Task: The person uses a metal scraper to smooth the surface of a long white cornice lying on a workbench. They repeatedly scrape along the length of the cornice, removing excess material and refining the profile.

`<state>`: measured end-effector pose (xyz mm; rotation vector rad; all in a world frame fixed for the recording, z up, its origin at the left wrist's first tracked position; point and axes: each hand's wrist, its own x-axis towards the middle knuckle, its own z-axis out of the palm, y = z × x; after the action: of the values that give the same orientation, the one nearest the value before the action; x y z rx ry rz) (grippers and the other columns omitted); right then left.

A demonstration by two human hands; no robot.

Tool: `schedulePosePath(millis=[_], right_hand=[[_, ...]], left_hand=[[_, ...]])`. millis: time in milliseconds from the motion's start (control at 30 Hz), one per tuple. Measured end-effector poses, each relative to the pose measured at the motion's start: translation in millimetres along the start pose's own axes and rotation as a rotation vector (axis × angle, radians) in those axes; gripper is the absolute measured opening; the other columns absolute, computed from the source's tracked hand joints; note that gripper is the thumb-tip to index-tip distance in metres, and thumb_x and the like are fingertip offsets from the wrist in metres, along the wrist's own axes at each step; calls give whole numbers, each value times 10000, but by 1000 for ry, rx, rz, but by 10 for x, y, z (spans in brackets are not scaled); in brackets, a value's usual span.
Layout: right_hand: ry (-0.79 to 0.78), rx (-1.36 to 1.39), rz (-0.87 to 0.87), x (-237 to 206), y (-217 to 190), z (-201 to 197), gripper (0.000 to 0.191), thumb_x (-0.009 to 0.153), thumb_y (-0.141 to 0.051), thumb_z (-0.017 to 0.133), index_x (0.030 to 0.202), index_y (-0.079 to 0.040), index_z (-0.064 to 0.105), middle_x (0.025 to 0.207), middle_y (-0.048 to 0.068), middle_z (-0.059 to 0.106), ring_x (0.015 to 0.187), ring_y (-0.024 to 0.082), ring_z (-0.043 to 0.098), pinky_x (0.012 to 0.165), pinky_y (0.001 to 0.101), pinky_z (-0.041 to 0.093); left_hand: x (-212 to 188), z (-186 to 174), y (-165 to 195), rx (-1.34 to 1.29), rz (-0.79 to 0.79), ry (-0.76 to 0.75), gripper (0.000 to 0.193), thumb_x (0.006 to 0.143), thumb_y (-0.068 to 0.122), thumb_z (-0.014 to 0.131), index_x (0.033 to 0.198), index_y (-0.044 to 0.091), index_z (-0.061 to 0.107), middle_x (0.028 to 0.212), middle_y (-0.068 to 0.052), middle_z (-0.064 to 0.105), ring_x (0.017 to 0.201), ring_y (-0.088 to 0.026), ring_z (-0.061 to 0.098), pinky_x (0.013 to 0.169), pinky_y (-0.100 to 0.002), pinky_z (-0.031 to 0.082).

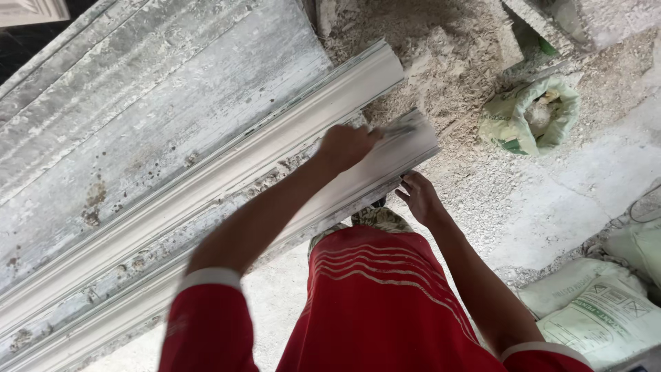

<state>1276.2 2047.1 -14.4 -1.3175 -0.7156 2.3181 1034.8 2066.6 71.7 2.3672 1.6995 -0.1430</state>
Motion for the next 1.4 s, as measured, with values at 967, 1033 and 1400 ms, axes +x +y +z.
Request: schedulePosePath(millis=[967, 1033, 1400], right_hand=[[77, -531, -410, -336, -162, -376, 337, 1061, -166, 494, 1352, -4, 546, 1262, 138, 665, 1114, 244, 679, 952, 406, 542], [-47, -575, -563, -275, -167, -84, 300, 1089, -145, 494, 1338, 9, 559, 1174, 134, 671, 1016, 211, 681, 903, 376, 570], [-531, -772, -440, -282, 962, 1992, 217, 1075, -181, 580, 1159, -1, 667, 836, 65, 683, 769, 119, 612, 718, 275, 503]], left_hand=[[-1470, -116, -1810, -469, -823, 761, 249, 998, 257, 723, 1121, 42, 696, 715, -192, 689, 576, -325, 639, 513, -442, 481], [-1898, 180, -1216, -681, -847, 937, 210, 1011, 209, 657, 1110, 25, 679, 660, -196, 615, 481, -273, 543, 469, -433, 409], [-4282, 825, 1532, -833, -1655, 1280, 476, 969, 130, 611, 1413, -16, 521, 1043, -184, 580, 717, -232, 577, 606, -386, 488]])
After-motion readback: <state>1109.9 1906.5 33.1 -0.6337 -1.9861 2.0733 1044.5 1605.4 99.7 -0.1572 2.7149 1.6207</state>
